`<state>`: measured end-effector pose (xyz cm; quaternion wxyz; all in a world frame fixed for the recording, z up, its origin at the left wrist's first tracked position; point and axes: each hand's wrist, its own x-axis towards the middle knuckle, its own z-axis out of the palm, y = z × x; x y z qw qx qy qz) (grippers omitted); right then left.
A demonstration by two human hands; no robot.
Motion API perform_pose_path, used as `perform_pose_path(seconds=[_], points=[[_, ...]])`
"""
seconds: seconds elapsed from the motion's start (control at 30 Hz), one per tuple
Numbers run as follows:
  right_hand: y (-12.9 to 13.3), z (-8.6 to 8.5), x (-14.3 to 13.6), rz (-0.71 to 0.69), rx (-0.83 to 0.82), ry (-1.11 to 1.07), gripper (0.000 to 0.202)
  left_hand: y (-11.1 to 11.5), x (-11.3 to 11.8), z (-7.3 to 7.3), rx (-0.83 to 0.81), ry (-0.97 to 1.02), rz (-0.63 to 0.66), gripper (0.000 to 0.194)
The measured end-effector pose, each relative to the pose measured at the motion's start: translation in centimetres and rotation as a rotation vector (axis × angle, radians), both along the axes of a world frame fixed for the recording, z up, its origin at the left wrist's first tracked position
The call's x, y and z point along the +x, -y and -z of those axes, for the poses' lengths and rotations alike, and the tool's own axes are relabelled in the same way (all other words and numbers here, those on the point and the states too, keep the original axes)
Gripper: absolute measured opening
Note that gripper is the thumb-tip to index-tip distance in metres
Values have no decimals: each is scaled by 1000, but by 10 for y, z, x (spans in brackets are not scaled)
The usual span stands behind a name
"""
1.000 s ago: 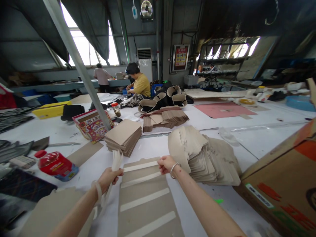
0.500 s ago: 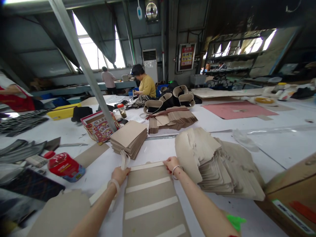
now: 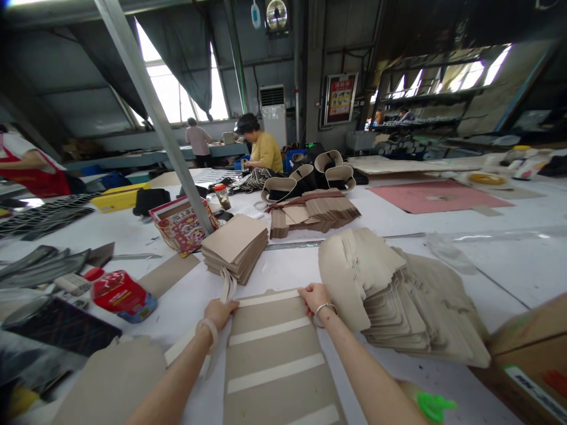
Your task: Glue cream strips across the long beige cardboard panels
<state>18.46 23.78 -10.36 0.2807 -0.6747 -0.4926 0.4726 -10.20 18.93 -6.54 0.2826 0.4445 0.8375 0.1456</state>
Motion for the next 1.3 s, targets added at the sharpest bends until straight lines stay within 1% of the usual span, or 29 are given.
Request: perform_pose_path(seconds=[0.17,0.47,0.63,0.87,1.1,1.3], points=[[3,-4,-2,17,11,32,19,0,0,-1,-15,1,18,27],[5,-8,-5,54,2,65,18,-2,-4,2,-31,-13,49,30],[6,-10,-5,57,4,91,18,-1,-3,-1,-32,-14,56,29],[7,-11,-5,31,12,112,16,3,2,-9,-17,-24,36,26],[3,-7,-5,20,2,125,17,4,3,-6,-10,-42,36,28],[4,-8,-6,-18,1,215,17,3,1,-3,-18,-50,54,29]])
